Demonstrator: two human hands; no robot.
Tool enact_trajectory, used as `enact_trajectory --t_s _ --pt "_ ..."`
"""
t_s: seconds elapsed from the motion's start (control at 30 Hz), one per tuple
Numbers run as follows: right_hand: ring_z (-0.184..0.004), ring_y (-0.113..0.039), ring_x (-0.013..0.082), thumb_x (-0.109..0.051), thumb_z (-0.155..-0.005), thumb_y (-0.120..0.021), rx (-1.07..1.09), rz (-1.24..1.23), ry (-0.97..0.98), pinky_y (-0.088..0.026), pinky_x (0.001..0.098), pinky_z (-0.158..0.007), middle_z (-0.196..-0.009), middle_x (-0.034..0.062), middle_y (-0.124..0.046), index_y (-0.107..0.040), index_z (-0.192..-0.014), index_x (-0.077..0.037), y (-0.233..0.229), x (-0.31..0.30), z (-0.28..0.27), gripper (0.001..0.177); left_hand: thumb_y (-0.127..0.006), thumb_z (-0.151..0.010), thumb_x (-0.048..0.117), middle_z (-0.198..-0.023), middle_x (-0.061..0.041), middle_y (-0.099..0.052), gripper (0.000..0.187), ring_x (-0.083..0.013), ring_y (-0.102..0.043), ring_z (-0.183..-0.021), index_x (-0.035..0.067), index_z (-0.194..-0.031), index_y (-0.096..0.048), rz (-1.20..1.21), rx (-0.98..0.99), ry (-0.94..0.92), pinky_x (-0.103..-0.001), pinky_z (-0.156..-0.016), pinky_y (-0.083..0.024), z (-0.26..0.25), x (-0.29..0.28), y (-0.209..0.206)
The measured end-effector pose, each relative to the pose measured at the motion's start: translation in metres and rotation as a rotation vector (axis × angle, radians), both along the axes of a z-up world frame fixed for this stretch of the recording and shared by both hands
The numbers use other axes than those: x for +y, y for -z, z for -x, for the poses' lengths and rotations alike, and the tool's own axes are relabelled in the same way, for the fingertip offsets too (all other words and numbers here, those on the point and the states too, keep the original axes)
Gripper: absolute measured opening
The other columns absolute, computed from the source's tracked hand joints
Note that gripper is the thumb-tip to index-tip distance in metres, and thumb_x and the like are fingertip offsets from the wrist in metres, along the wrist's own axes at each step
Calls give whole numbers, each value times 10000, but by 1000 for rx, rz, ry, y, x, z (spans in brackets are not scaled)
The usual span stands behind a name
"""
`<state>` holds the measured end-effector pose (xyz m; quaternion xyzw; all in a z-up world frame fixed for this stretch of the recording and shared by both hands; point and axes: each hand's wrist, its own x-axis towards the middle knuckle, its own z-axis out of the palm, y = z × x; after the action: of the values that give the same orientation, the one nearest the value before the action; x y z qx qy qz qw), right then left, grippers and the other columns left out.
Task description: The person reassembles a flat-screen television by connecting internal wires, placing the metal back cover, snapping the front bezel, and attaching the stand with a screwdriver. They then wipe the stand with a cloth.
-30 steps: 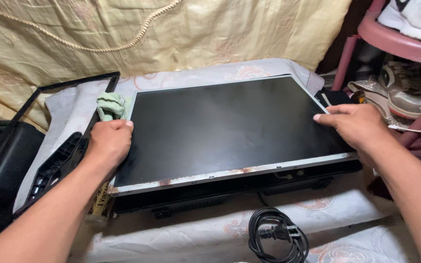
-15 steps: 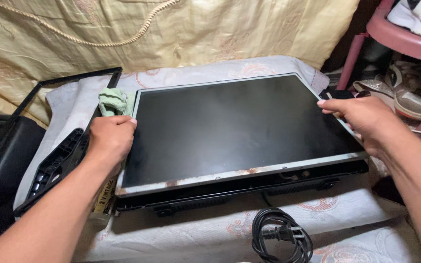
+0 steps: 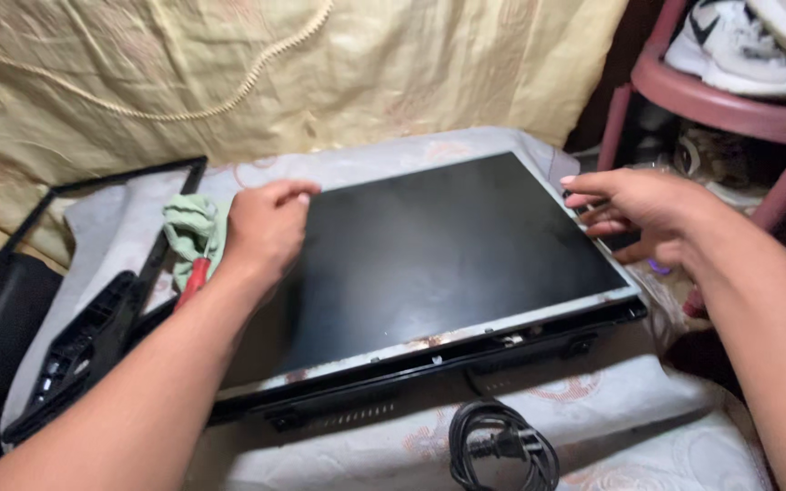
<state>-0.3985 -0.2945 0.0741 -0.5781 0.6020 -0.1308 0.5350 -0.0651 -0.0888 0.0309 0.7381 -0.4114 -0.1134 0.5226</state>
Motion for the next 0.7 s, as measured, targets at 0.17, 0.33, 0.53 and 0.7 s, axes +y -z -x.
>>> enact_trajectory --t_s 0.17,0.33,0.53,0.7 --pt "-940 -553 180 -484 -892 -640 -159 -54 118 -433 541 -906 -1027 65 -624 -663 -1137 -147 -3 7 7 418 -577 -966 124 -595 32 -539 251 -65 -440 -486 56 -1096 -780 -21 144 -15 -290 -436 -335 -11 29 6" --pt "-906 -528 163 -447 -905 -670 -278 -25 128 -470 452 -902 -1022 46 -577 -665 -1119 -135 7 10 7 379 -572 -941 100 -609 16 -591 261 -69 -475 -510 43 -1094 -775 -75 39 -71 -295 -457 -377 -2 49 3" --pt "-906 -555 158 -405 -924 -683 -337 64 109 -464 332 -874 -961 36 -594 -671 -1050 -101 24 1 11 329 -568 -934 108 -634 -27 -639 268 -98 -528 -553 45 -1088 -780 -103 24 -95 -315 -527 -436 7 71 -1" --pt "-927 -565 176 -361 -939 -682 -415 128 58 -483 320 -878 -966 49 -626 -682 -1027 -65 24 6 11 308 -578 -923 147 -673 -61 -703 272 -140 -618 -600 94 -1090 -787 -211 -13 -196 -324 -615 -507 10 88 -2"
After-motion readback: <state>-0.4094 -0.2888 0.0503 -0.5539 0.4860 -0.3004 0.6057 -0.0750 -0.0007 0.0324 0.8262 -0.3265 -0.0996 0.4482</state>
